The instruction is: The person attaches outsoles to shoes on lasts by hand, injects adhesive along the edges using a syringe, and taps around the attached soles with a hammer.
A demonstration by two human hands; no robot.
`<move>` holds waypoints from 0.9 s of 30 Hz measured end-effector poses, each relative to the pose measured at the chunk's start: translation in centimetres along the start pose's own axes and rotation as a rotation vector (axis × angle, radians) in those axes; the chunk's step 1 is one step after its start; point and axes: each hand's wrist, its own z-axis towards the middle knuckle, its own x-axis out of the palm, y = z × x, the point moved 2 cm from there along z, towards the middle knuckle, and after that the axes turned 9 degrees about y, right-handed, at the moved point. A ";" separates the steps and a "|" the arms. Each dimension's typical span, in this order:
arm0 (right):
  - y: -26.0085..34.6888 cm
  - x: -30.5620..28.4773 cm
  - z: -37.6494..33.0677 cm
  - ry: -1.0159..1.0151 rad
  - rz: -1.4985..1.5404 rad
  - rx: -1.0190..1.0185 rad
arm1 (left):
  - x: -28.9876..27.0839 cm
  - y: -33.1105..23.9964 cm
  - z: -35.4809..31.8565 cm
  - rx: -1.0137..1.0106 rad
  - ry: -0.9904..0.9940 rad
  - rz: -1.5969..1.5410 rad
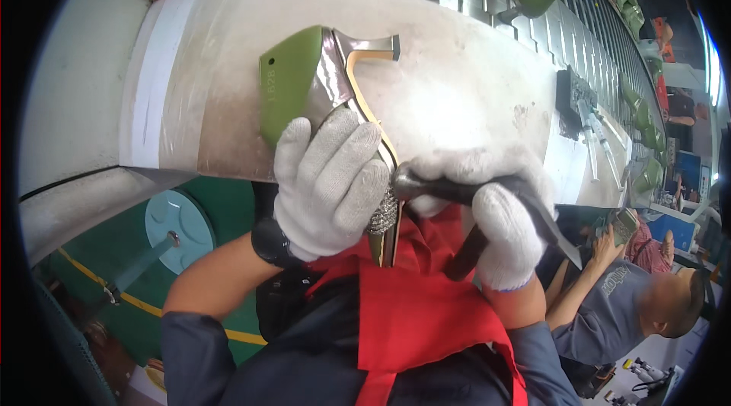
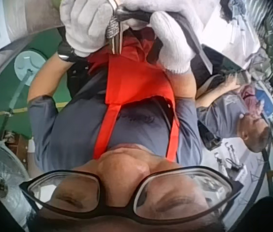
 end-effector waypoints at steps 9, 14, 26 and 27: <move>3.6 -0.1 -2.9 -0.480 0.411 -0.587 | -0.2 0.1 0.7 0.012 -0.034 0.000; -0.4 -0.2 -1.3 0.057 -0.037 -0.105 | -0.3 0.7 2.0 0.042 0.010 -0.016; -7.4 -13.8 -0.7 -0.684 -0.502 -0.383 | -7.2 0.7 7.8 0.013 0.176 -0.331; -8.1 -14.0 -1.0 -0.769 -0.091 -0.358 | -8.5 1.5 8.1 0.003 0.189 -0.315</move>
